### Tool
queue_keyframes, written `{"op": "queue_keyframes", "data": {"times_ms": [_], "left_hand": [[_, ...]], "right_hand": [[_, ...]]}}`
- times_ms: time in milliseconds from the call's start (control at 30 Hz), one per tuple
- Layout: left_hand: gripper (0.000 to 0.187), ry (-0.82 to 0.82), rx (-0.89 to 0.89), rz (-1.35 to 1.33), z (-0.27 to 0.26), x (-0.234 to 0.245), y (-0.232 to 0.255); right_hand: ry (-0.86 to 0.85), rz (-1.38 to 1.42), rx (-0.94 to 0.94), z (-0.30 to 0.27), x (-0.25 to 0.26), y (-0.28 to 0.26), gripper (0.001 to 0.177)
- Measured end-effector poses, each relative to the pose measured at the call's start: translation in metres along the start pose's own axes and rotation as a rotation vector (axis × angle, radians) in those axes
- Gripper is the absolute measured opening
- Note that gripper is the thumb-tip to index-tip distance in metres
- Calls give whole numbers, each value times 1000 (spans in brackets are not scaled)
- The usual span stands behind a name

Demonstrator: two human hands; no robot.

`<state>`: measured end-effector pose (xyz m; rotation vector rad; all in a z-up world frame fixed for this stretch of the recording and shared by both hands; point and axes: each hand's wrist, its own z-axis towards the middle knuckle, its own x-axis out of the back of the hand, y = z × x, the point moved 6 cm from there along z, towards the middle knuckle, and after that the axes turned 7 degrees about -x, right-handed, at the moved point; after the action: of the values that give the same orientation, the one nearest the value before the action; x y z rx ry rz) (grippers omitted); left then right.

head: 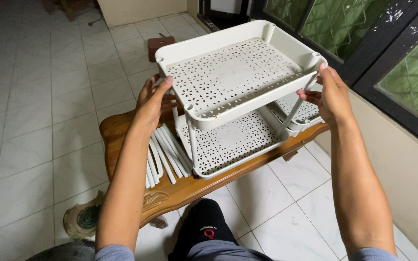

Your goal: The person assembles a white plastic storage shelf by inserting vertical support poles into the corner holes of perforated trays and stacking the trays to form a three-tier unit. The person handles the trays and poles by hand, aligning and seating each component without tools.

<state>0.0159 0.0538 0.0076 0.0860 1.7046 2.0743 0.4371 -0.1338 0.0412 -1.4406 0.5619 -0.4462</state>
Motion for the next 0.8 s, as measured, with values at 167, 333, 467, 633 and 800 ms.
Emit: {"op": "queue_keyframes", "data": {"times_ms": [167, 333, 467, 633, 800], "left_hand": [[97, 45, 65, -35, -5, -6, 2], [88, 21, 23, -64, -8, -13, 8], [84, 15, 13, -46, -8, -13, 11], [79, 10, 17, -48, -7, -11, 12], [72, 25, 26, -20, -6, -11, 12]], "right_hand": [[43, 184, -6, 18, 22, 21, 45], [-17, -30, 182, 20, 18, 46, 35], [55, -76, 235, 20, 16, 52, 29], [25, -99, 264, 19, 11, 47, 29], [3, -131, 232, 19, 11, 45, 25]]}}
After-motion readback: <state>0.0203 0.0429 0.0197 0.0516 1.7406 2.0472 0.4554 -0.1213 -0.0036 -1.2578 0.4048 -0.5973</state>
